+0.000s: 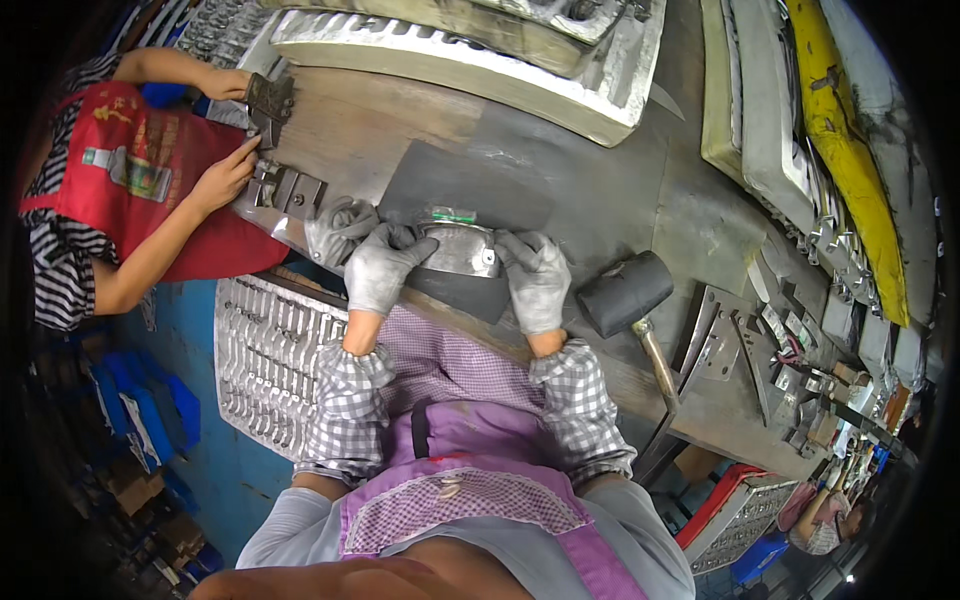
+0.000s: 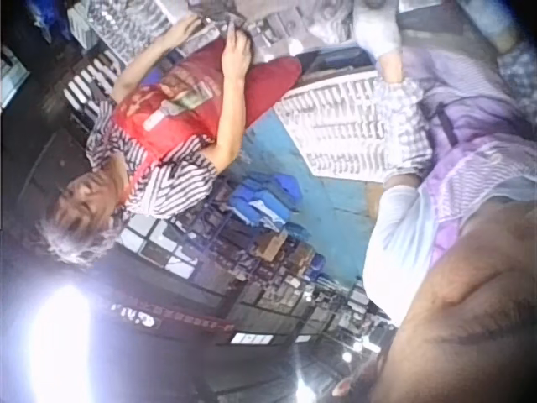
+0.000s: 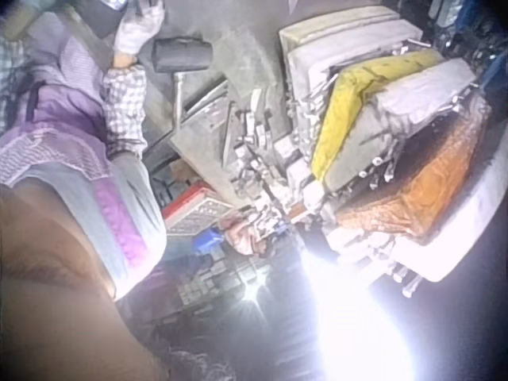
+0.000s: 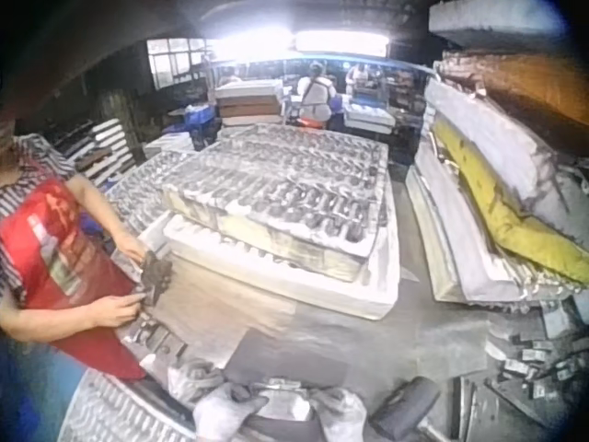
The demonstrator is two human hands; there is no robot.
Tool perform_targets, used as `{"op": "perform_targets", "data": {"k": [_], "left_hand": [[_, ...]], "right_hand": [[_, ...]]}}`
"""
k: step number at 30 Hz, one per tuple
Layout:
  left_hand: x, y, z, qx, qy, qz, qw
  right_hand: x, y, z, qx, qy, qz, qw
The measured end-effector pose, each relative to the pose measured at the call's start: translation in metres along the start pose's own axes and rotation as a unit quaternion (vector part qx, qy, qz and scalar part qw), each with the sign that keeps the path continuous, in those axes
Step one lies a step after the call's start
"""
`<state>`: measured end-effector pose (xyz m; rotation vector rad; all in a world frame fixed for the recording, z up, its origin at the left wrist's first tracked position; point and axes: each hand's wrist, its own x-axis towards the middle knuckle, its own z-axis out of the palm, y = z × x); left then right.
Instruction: The person assembles small metal handles at a workstation by joining metal parts and placing the completed handles into a plastic tray. A rubber mallet and a fixture are used to aid in the assembly process.
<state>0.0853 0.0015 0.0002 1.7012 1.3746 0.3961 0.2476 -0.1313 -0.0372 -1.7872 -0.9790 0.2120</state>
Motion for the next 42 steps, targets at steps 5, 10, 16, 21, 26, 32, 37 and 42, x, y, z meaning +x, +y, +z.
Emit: {"op": "perform_targets", "data": {"k": [5,10,16,21,26,32,37,42], "left_hand": [[0.002,-0.002,0.008,0.000,-0.001,-0.005,1.000],[-0.004,0.006,0.008,0.034,0.010,0.017,0.999],[-0.011,-0.006,0.007,0.050,0.012,0.017,0.999],[-0.036,-0.045,-0.018,0.047,0.023,0.044,0.998],[-0.100,-0.091,-0.008,-0.277,-0.101,0.092,0.951],[-0.184,-0.306,-0.124,0.069,0.167,-0.033,0.983],[-0.181,-0.502,-0.283,0.185,0.408,-0.318,0.836],[-0.162,-0.631,-0.396,0.167,0.488,-0.328,0.792]], "right_hand": [[0.008,0.002,-0.012,0.001,-0.022,-0.005,1.000],[0.014,-0.010,-0.019,-0.037,-0.064,0.019,0.997],[0.011,-0.013,-0.029,0.171,-0.135,0.142,0.966],[-0.019,-0.031,-0.001,-0.070,-0.113,-0.026,0.991],[-0.095,-0.081,-0.005,-0.211,-0.062,-0.317,0.923],[-0.124,-0.117,0.014,-0.113,-0.159,-0.050,0.979],[-0.126,-0.082,0.012,-0.163,-0.097,-0.031,0.981],[-0.130,-0.077,0.046,-0.283,-0.103,-0.109,0.947]]}}
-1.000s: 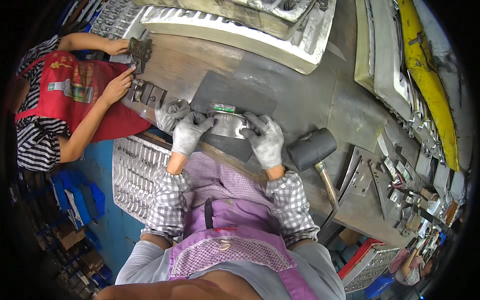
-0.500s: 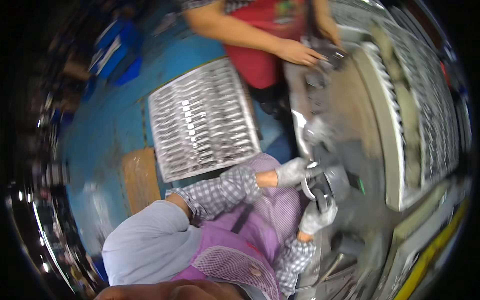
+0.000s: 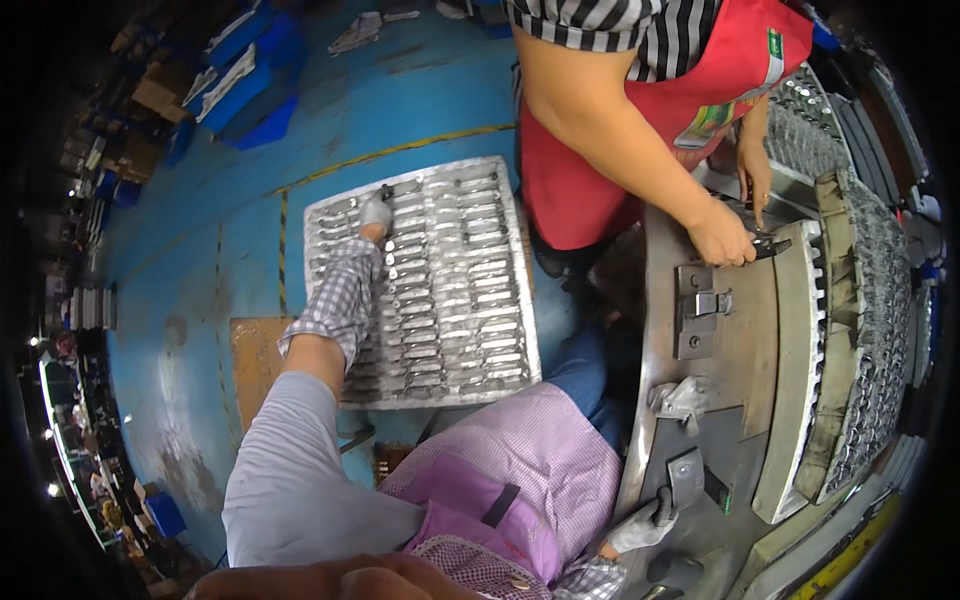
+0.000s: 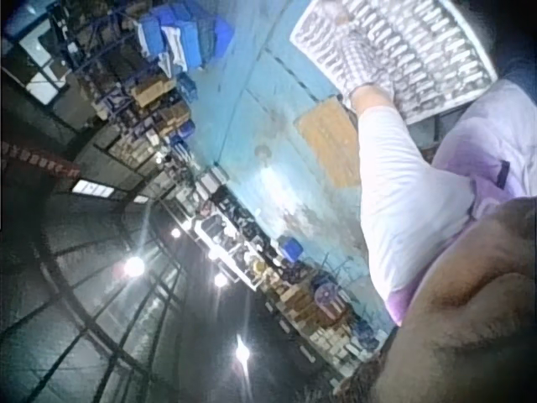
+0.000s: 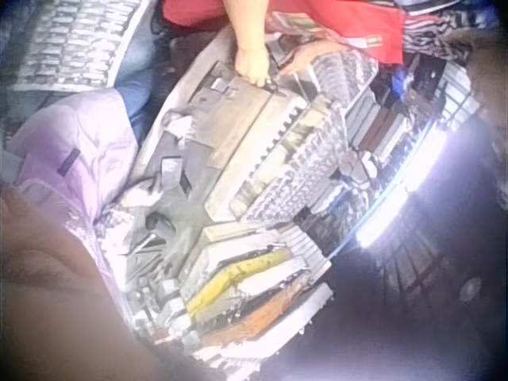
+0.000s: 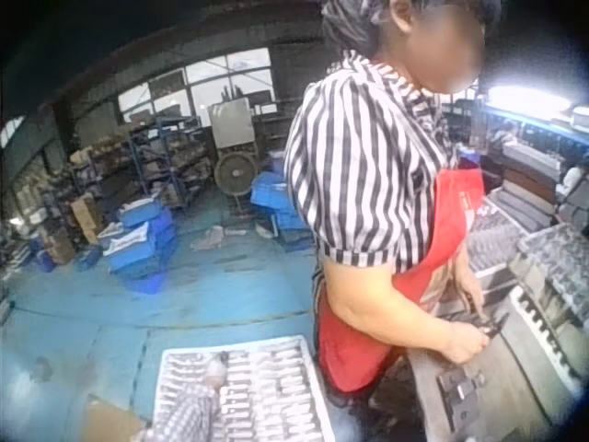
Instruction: The person assembles small metal handles at a workstation by joining metal parts and placing the completed handles into a plastic tray. A rubber mallet and a fixture are used to aid in the assembly process.
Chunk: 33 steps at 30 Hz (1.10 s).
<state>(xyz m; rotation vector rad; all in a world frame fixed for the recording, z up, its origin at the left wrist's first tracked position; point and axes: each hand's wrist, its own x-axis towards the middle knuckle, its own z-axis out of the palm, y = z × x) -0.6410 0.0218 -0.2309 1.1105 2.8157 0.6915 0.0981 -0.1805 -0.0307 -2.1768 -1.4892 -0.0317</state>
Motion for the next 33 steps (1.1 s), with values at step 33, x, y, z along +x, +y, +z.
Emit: {"op": "perform_targets", "data": {"k": [33], "left_hand": [[-0.485,0.470,-0.068,-0.354,-0.424,0.330,0.766]], "right_hand": [[0.112,0.049,-0.028,0.318,-0.150,0.231,0.907]]}}
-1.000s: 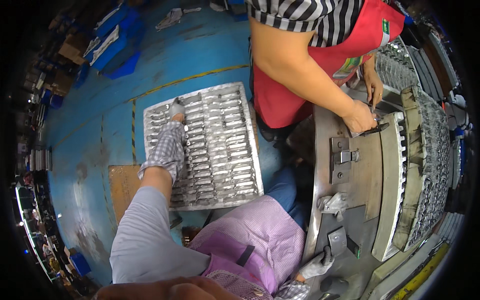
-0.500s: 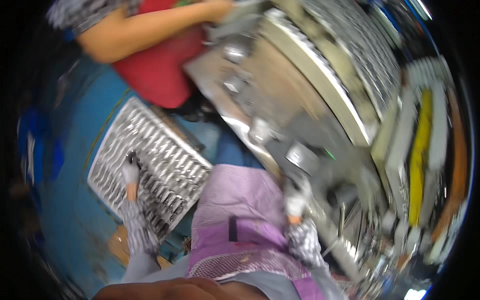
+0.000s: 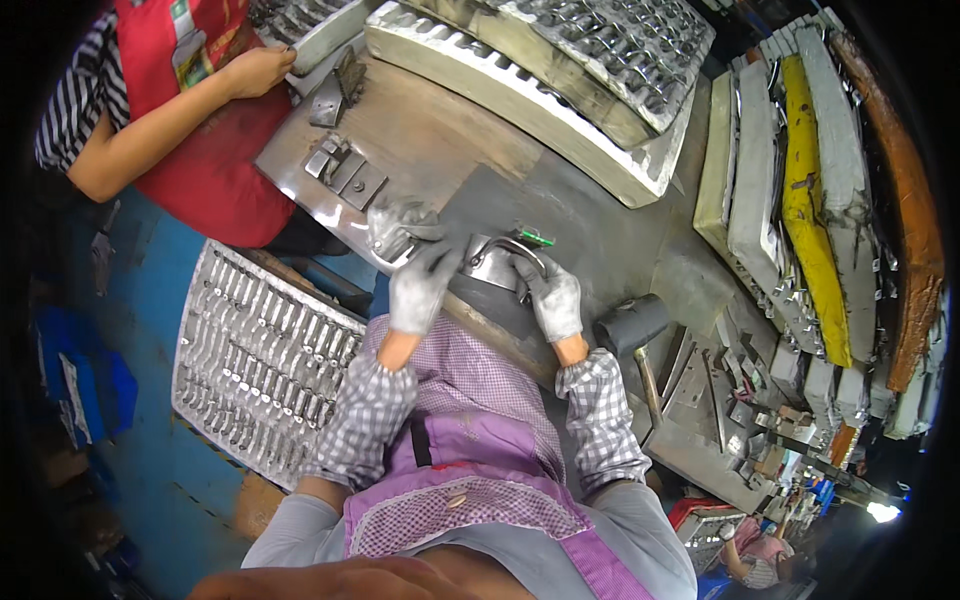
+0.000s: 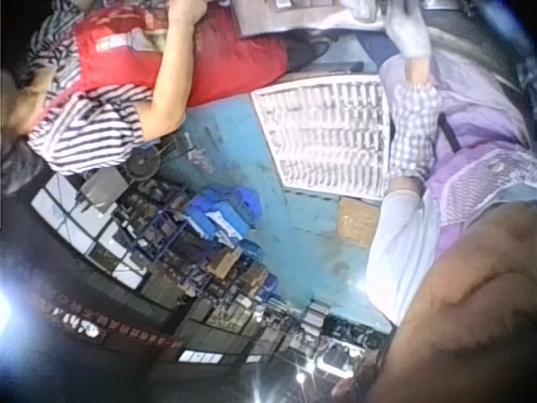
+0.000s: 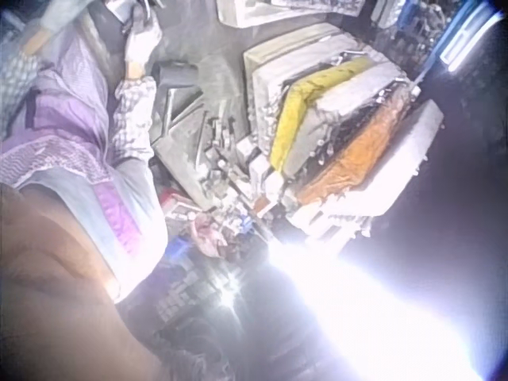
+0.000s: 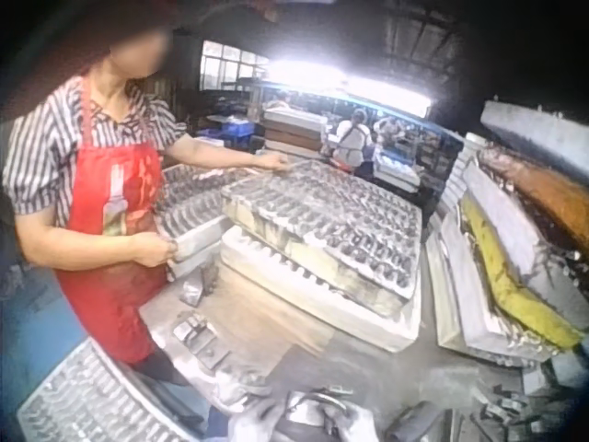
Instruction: The person assembles small metal handles at a workstation by joining metal parts and placing the completed handles into a plastic tray. A rubber mallet and a fixture are used to aid in the assembly process.
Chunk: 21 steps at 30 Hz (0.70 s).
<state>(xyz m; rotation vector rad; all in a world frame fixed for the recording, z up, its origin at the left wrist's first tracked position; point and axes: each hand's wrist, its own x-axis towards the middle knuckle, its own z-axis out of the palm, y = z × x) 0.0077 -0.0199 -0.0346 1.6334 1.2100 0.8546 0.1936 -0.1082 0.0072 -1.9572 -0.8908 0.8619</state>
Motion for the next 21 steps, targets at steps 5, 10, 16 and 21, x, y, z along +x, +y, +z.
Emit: {"op": "perform_targets", "data": {"k": [5,10,16,21], "left_hand": [[0.018,0.039,0.024,0.146,-0.023,0.028,0.989],[0.036,0.051,0.038,0.148,-0.040,-0.072,0.986],[0.033,0.046,0.049,0.136,-0.054,-0.069,0.987],[0.035,0.047,0.053,0.162,-0.043,-0.075,0.983]], "right_hand": [[0.008,0.002,-0.014,-0.022,0.046,-0.140,0.989],[0.018,0.045,-0.033,0.122,0.143,-0.072,0.980],[0.020,0.065,-0.033,0.076,0.159,-0.144,0.974],[0.022,0.061,-0.038,0.037,0.151,-0.150,0.976]]}}
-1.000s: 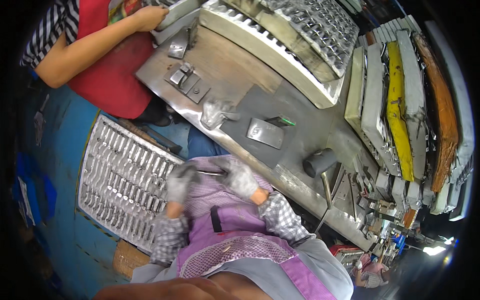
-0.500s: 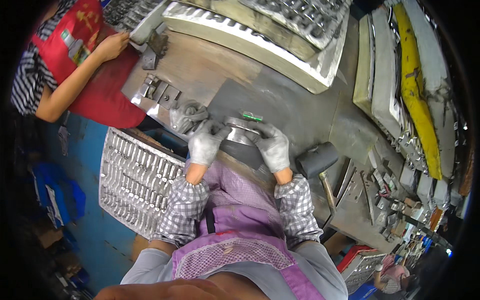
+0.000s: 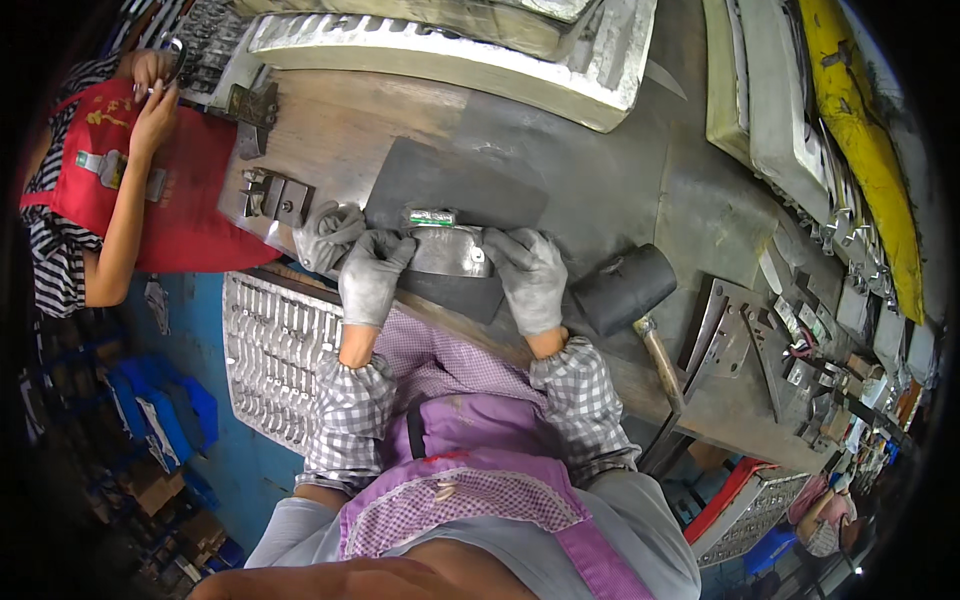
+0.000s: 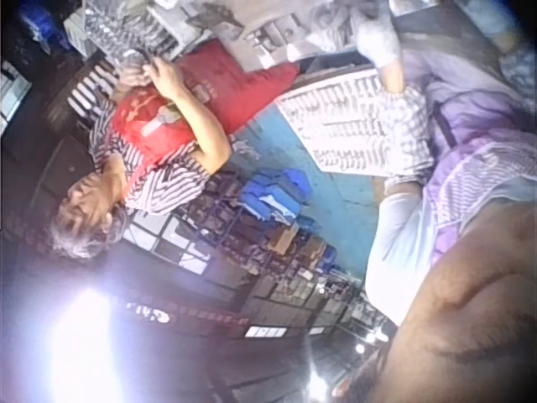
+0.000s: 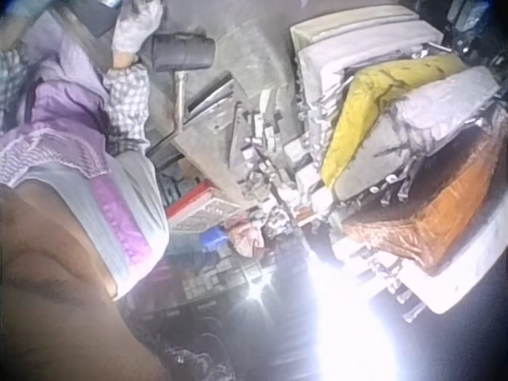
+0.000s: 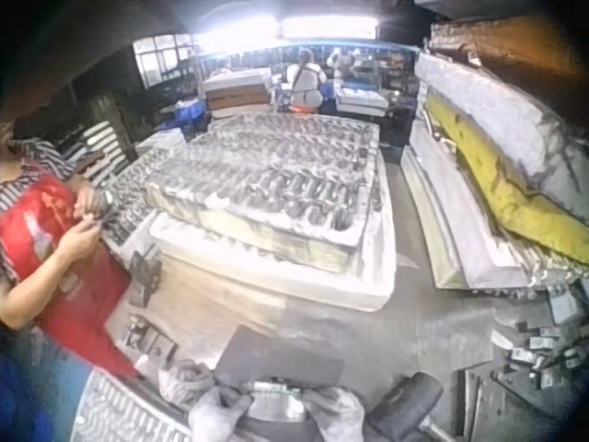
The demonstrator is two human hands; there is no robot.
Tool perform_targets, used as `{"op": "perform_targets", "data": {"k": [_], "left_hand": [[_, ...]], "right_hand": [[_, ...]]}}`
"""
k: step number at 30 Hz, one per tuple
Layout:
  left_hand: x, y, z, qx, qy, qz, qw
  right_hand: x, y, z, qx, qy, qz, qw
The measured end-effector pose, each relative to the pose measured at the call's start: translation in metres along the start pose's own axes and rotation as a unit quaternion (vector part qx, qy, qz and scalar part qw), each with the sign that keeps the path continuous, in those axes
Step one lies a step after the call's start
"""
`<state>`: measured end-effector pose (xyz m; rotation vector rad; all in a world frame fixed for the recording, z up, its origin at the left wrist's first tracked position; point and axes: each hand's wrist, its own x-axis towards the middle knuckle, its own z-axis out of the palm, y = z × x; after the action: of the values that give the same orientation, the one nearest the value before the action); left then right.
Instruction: The person assembles small metal handles at a workstation by joining metal parts and placing the completed handles into a plastic tray. A rubber mallet and a fixture are used to aid in the assembly process.
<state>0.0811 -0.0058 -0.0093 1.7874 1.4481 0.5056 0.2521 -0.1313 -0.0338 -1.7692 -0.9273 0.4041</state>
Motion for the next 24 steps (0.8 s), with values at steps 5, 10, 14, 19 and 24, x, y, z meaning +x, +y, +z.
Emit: {"op": "perform_targets", "data": {"k": [5,10,14,19,24], "left_hand": [[0.005,0.010,0.002,0.009,-0.025,-0.003,1.000],[-0.007,0.005,-0.011,0.072,-0.010,0.021,0.997],[-0.024,0.003,-0.034,0.086,-0.035,-0.015,0.996],[-0.071,-0.047,-0.033,-0.135,-0.049,0.145,0.979],[-0.130,-0.085,-0.071,-0.489,-0.088,-0.148,0.855]], "right_hand": [[0.005,0.009,-0.006,-0.058,0.018,-0.085,0.995],[0.000,-0.020,-0.005,-0.045,-0.049,0.005,0.998],[-0.015,-0.006,-0.006,-0.097,-0.130,0.021,0.986],[-0.077,-0.077,0.013,-0.153,-0.004,0.028,0.988],[-0.130,-0.078,0.045,-0.198,-0.187,-0.270,0.923]]}}
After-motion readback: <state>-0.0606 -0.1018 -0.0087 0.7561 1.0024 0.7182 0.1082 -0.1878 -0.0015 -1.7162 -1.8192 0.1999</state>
